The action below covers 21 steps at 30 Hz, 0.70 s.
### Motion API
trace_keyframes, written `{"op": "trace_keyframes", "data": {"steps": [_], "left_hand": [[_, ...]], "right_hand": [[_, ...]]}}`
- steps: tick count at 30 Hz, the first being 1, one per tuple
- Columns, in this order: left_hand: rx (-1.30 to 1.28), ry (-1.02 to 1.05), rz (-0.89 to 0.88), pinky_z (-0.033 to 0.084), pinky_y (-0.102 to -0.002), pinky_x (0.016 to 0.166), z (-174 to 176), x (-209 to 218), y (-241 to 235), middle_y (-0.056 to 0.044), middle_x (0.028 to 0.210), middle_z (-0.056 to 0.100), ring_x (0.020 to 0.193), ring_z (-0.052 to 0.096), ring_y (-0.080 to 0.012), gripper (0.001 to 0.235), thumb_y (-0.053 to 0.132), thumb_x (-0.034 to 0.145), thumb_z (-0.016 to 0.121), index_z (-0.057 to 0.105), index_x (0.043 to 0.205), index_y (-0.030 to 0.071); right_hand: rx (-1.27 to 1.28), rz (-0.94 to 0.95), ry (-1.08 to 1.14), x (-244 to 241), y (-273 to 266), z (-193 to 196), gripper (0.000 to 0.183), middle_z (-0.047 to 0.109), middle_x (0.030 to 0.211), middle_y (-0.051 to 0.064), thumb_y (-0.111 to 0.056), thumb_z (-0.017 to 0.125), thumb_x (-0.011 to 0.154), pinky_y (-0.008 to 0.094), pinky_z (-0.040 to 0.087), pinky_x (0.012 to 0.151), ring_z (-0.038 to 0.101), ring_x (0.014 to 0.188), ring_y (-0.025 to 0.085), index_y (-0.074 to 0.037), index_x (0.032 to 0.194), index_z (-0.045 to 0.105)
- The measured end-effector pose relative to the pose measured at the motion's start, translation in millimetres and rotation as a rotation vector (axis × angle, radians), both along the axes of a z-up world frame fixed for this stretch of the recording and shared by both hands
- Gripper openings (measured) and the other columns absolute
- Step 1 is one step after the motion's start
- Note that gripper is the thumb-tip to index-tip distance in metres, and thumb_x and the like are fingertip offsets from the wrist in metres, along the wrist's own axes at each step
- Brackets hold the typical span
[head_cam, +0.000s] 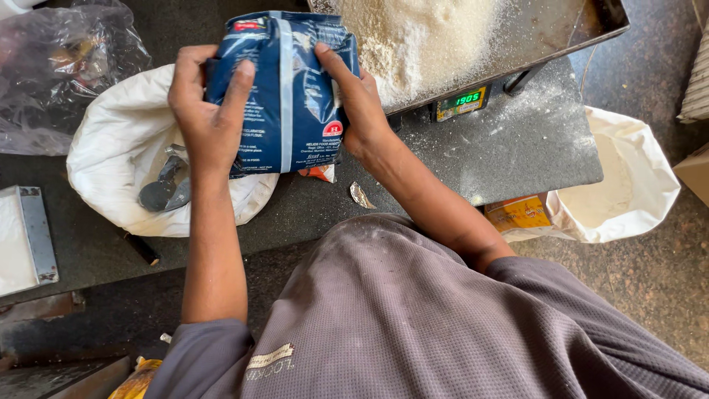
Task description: The person scoops white granular material from a large sack onto a digital scale using a metal scoop. They then pour contents from an orange packet and a white plastic container onto the scale, followed by a blue packet. The person adjusts the pile on the scale with their hand.
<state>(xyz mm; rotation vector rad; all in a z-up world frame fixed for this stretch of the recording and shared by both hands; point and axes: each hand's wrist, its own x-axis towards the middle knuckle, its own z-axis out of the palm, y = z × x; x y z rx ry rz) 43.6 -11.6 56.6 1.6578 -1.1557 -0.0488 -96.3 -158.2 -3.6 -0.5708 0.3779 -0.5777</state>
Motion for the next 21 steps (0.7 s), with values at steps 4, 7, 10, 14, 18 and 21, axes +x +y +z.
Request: {"op": "trace_keyframes", "data": {"steps": [4,7,10,14,18,21], "left_hand": [[-0.177,0.236,0.073,0.057,-0.026,0.077,-7.9,4.5,8.0,-0.002,0.100,0.065,0.084,0.065,-0.0117,0.036,0.035,0.105,0.079,0.061,0.119,0.006],[-0.280,0.524,0.138,0.065,-0.033,0.083,-14.7,4.4,10.7,-0.007,0.109,0.069,0.093,0.073,-0.0180,0.047,0.042,0.098,0.076,0.058,0.123,0.007],[-0.293,0.862,0.050,0.066,-0.038,0.093,-26.8,-4.2,9.3,-0.012,0.123,0.069,0.108,0.074,-0.0236,0.066,0.055,0.094,0.066,0.053,0.136,0.006],[-0.387,1.417,-0.282,0.060,-0.042,0.107,-53.0,-31.8,3.8,-0.017,0.138,0.063,0.125,0.068,-0.0283,0.072,0.056,0.101,0.049,0.046,0.150,0.002],[-0.507,1.716,-0.472,0.056,-0.045,0.107,-79.3,-65.0,-4.8,-0.020,0.138,0.062,0.125,0.066,-0.0311,0.069,0.054,0.107,0.044,0.048,0.150,0.001],[-0.570,1.816,-0.599,0.054,-0.049,0.109,-87.8,-80.5,-5.9,-0.022,0.138,0.062,0.125,0.065,-0.0342,0.070,0.055,0.107,0.044,0.049,0.149,-0.001]], "right_hand": [[-0.243,0.025,0.070,-0.3,4.8,20.8,0.057,0.075,0.099,0.016,-0.026,0.081,0.085,0.037,0.069,0.080,0.079,0.082,0.022,0.008,0.125,0.056],[-0.431,0.046,0.006,-1.3,7.3,42.7,0.065,0.073,0.108,0.016,-0.015,0.084,0.085,0.038,0.068,0.089,0.076,0.094,0.022,0.005,0.137,0.049],[-0.537,0.145,-0.101,-9.8,5.1,66.3,0.073,0.069,0.122,0.018,-0.006,0.083,0.090,0.038,0.064,0.101,0.071,0.110,0.025,0.005,0.148,0.041],[-0.774,0.306,0.052,-30.0,-3.5,92.5,0.083,0.066,0.128,0.022,-0.005,0.079,0.093,0.036,0.060,0.106,0.069,0.121,0.029,0.001,0.160,0.029],[-0.793,0.457,0.181,-47.6,-14.2,113.5,0.086,0.061,0.133,0.023,-0.007,0.074,0.091,0.036,0.057,0.099,0.064,0.119,0.028,-0.002,0.162,0.026],[-0.775,0.557,0.190,-56.9,-24.6,122.6,0.078,0.062,0.136,0.022,-0.009,0.070,0.094,0.036,0.056,0.093,0.065,0.112,0.029,-0.002,0.160,0.031]]}}
